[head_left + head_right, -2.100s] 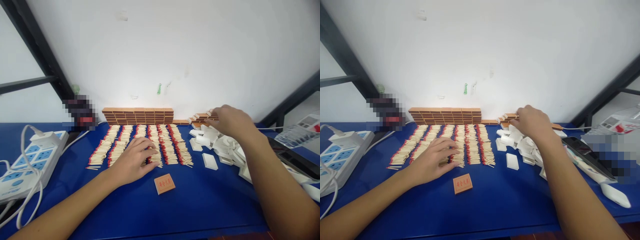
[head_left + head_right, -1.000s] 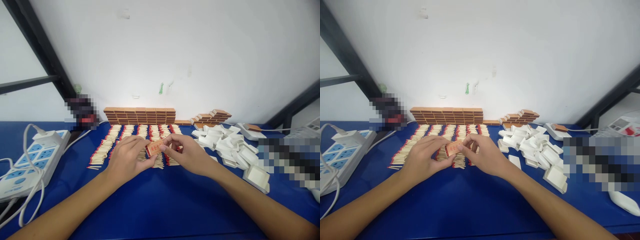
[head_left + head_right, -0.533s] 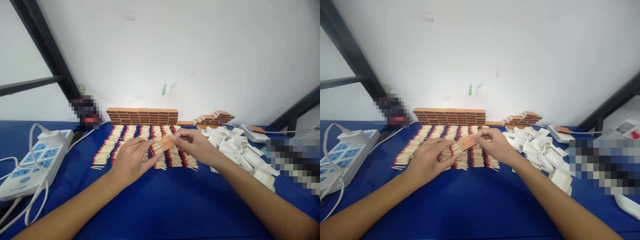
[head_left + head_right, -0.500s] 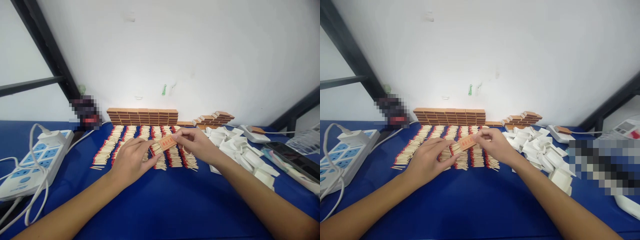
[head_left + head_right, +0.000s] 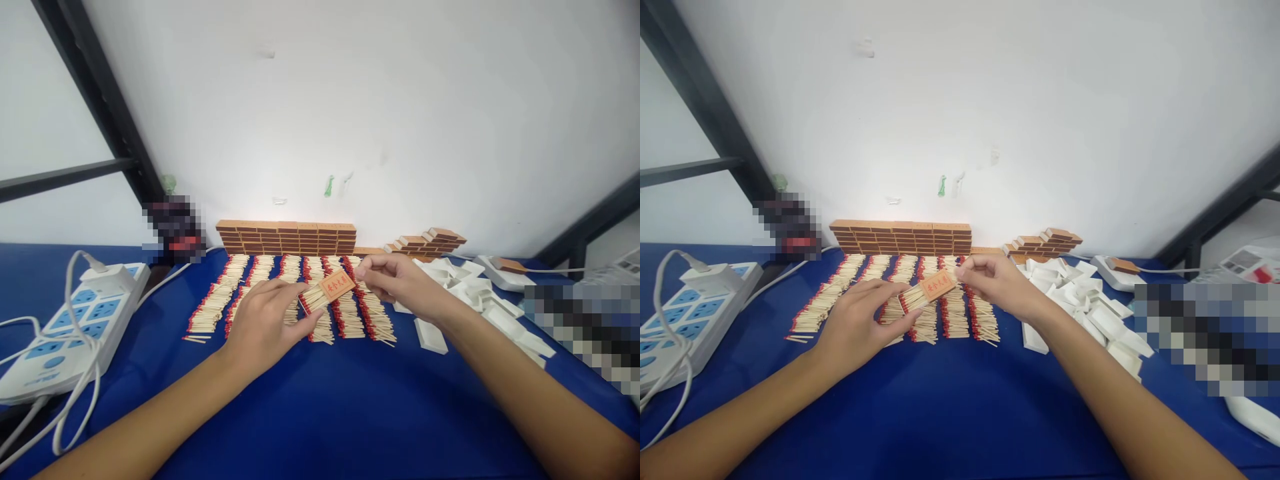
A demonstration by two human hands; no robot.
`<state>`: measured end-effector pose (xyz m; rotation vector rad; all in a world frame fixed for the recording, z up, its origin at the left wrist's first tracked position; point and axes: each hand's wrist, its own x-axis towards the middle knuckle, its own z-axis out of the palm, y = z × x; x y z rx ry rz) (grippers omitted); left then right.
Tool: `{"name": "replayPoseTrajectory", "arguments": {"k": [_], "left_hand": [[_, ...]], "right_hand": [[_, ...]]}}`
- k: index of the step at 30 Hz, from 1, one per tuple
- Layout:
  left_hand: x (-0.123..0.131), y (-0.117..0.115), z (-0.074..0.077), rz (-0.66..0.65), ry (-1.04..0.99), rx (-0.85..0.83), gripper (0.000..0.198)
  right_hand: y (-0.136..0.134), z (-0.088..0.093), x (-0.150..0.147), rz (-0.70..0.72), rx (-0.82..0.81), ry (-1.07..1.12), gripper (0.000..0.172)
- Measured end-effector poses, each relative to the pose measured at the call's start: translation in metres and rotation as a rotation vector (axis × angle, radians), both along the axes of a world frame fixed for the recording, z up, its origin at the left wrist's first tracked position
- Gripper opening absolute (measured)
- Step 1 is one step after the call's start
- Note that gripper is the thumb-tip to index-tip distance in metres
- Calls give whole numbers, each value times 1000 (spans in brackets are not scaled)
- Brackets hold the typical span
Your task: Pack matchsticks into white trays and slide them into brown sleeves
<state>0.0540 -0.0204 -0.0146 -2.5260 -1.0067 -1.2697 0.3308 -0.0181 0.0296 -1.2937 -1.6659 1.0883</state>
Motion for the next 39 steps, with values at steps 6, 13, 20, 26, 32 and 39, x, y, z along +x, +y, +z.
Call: {"name": "replayPoseTrajectory", "arguments": {"k": [6, 13, 20, 26, 32, 39], "left_hand": [[1, -1, 0, 6, -33, 42, 30], [2, -1, 1, 1, -39, 10, 30], [1, -2, 2, -21, -81, -21, 22], [2, -1, 3, 9, -82, -62, 31], [1, 1, 1, -19, -88, -51, 27], [0, 2, 2, -26, -92, -82, 29]], "right_hand": [[3, 3, 5, -38, -5, 14, 48], [-5, 2, -12, 36, -46, 11, 44], [6, -3, 3, 58, -103, 71, 45], [1, -9, -6, 47, -88, 109, 40], [1, -11, -6, 73, -93, 106, 40], [4, -10, -2, 72, -99, 95, 42]]}}
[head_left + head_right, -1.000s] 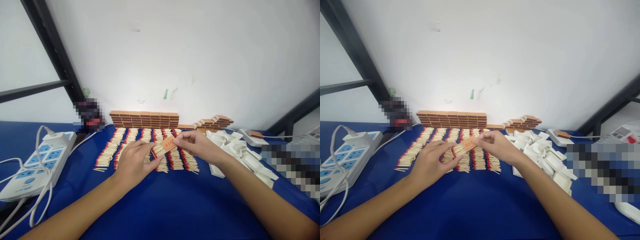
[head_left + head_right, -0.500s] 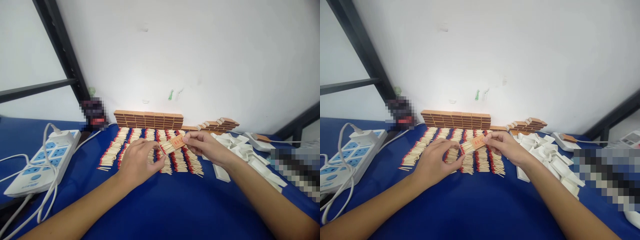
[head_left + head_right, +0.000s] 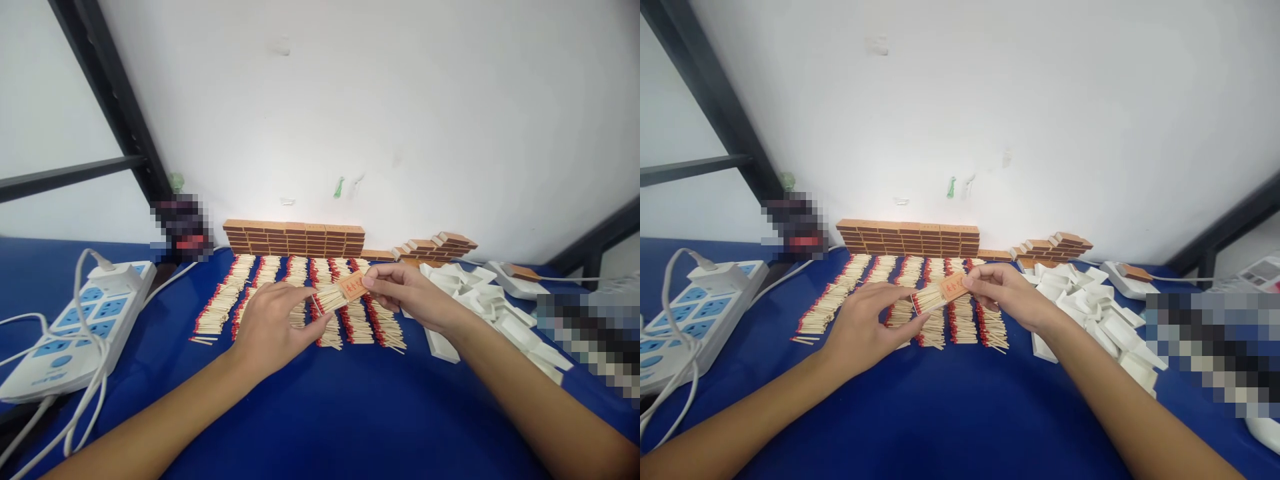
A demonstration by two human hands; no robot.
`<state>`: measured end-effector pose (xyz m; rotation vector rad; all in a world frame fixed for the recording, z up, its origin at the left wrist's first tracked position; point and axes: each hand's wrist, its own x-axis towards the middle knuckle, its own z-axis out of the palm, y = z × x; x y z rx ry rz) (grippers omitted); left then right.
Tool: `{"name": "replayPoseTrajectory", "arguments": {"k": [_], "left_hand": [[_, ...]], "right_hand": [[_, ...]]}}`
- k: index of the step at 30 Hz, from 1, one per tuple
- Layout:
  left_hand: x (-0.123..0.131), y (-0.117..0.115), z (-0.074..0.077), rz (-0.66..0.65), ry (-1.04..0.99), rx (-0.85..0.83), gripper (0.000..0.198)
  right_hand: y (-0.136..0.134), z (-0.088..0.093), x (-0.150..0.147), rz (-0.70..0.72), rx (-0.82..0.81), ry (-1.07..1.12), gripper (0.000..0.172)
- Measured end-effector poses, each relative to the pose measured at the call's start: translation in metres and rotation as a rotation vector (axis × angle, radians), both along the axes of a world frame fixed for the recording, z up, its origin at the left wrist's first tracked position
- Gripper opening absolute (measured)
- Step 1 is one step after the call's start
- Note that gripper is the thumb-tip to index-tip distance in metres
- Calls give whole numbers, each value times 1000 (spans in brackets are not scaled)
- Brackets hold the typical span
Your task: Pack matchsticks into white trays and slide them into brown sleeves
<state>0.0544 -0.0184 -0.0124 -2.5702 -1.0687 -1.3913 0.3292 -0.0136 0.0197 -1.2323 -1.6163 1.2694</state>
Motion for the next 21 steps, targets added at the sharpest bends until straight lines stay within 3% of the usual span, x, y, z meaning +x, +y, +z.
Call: {"name": "replayPoseTrajectory", "arguments": {"k": [5, 9, 11, 16, 21], "left_hand": [[-1, 0, 2, 40, -14, 4, 30], [1, -1, -3, 46, 9, 25, 31], [2, -1, -6, 31, 22, 47, 30], [4, -1, -10, -16, 37, 53, 28], [4, -1, -10, -26, 29, 76, 29]], "right_hand": [[14, -3, 20, -213, 78, -8, 46], [43, -6, 49, -539, 188, -287, 49], [60, -6, 60, -633, 192, -404, 44], [95, -5, 65, -654, 120, -572, 37], [106, -12, 61, -573, 77, -641, 33]]}}
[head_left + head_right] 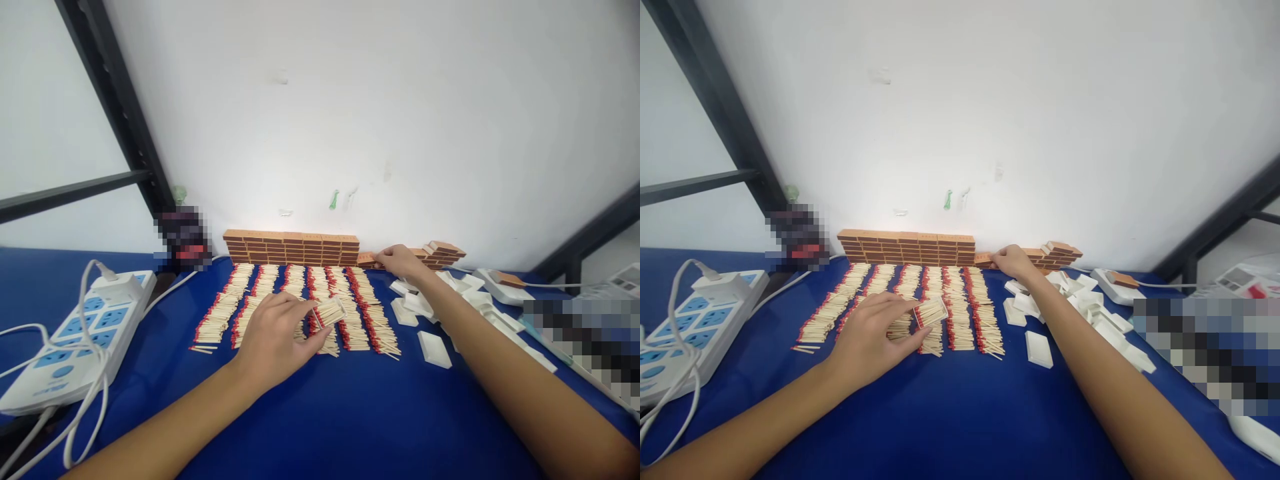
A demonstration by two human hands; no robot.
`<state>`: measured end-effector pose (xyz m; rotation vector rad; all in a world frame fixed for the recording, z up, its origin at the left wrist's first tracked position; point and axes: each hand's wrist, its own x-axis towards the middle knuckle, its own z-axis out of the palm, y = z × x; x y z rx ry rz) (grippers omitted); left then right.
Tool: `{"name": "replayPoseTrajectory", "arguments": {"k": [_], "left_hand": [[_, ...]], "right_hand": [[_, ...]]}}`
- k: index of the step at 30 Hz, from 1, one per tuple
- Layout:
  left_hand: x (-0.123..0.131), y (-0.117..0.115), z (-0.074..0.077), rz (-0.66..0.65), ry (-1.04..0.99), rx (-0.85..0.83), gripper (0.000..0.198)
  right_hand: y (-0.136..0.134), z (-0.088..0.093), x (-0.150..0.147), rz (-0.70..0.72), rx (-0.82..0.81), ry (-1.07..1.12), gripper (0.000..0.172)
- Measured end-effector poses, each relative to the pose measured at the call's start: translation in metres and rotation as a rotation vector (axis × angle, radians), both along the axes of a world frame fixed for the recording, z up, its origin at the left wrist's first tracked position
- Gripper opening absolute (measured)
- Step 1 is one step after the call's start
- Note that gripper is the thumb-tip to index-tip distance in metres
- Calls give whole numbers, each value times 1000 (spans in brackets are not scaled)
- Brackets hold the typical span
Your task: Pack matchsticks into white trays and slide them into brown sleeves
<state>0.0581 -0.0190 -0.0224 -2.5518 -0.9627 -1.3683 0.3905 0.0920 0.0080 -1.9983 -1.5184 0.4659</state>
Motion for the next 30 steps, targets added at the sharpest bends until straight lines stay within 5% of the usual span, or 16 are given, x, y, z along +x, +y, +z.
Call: {"name": "replayPoseTrajectory", "arguments": {"k": [7, 30], "left_hand": [[0, -1, -2, -10, 33, -20, 30], [0, 0, 1, -42, 58, -15, 27]], "right_hand": [[0, -14, 6, 48, 17, -23, 22], [1, -21, 4, 110, 125, -540, 36]]}}
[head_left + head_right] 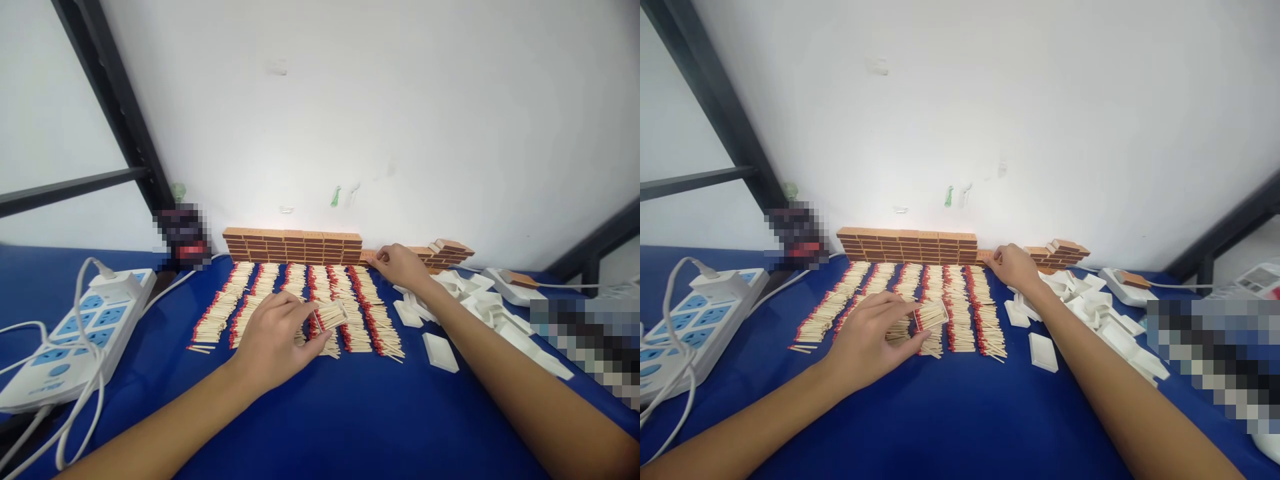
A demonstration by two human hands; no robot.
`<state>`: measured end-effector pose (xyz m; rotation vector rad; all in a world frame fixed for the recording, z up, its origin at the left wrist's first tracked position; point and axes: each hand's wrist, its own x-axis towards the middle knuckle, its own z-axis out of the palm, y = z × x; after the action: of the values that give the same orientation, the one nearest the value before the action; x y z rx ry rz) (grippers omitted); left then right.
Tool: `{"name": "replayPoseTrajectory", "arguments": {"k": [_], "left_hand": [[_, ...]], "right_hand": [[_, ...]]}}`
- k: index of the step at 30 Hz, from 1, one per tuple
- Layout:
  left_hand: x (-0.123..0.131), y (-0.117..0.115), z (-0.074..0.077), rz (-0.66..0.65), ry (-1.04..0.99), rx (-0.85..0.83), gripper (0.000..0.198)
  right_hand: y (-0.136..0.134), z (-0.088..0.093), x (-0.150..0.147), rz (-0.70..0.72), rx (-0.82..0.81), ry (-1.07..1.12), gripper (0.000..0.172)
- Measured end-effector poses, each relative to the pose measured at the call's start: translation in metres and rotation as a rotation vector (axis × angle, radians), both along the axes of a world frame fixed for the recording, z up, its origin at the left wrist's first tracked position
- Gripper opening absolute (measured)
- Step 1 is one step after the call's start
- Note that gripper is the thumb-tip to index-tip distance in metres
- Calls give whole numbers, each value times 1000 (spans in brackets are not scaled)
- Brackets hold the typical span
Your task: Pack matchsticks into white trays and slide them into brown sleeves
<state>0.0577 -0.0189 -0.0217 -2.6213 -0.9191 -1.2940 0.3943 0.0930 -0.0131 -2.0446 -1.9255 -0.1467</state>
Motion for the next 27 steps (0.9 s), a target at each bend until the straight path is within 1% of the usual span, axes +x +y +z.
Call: {"name": "replayPoseTrajectory", "arguments": {"k": [2, 3, 6, 8, 10, 14, 18, 22, 25, 27], "left_hand": [[1, -4, 3, -44, 15, -44, 25], [1, -6, 4, -86, 27, -77, 25], [3, -16, 11, -260, 83, -209, 26], [4, -22, 15, -351, 145, -277, 21], [4, -25, 17, -388, 213, -305, 17], [2, -25, 16, -370, 312, -305, 23], [1, -21, 11, -337, 341, -301, 23], [2, -21, 8, -315, 330, -348, 25], [3, -21, 13, -323, 307, -356, 29], [0, -14, 23, -302, 247, -334, 27]], "right_hand": [[-1, 0, -1, 4, 2, -20, 37], [-1, 0, -1, 7, 2, -29, 36], [-2, 0, -1, 17, 5, -54, 33], [-2, 0, -1, 20, 8, -69, 31], [-2, -1, 0, 18, 6, -80, 30], [-2, 0, -1, 15, 0, -103, 33], [-4, 3, -6, 5, 17, -114, 48], [-6, 3, -11, -7, 35, -116, 60], [-7, 1, -14, -24, 42, -131, 65], [-8, 0, -16, -32, 48, -135, 66]]}}
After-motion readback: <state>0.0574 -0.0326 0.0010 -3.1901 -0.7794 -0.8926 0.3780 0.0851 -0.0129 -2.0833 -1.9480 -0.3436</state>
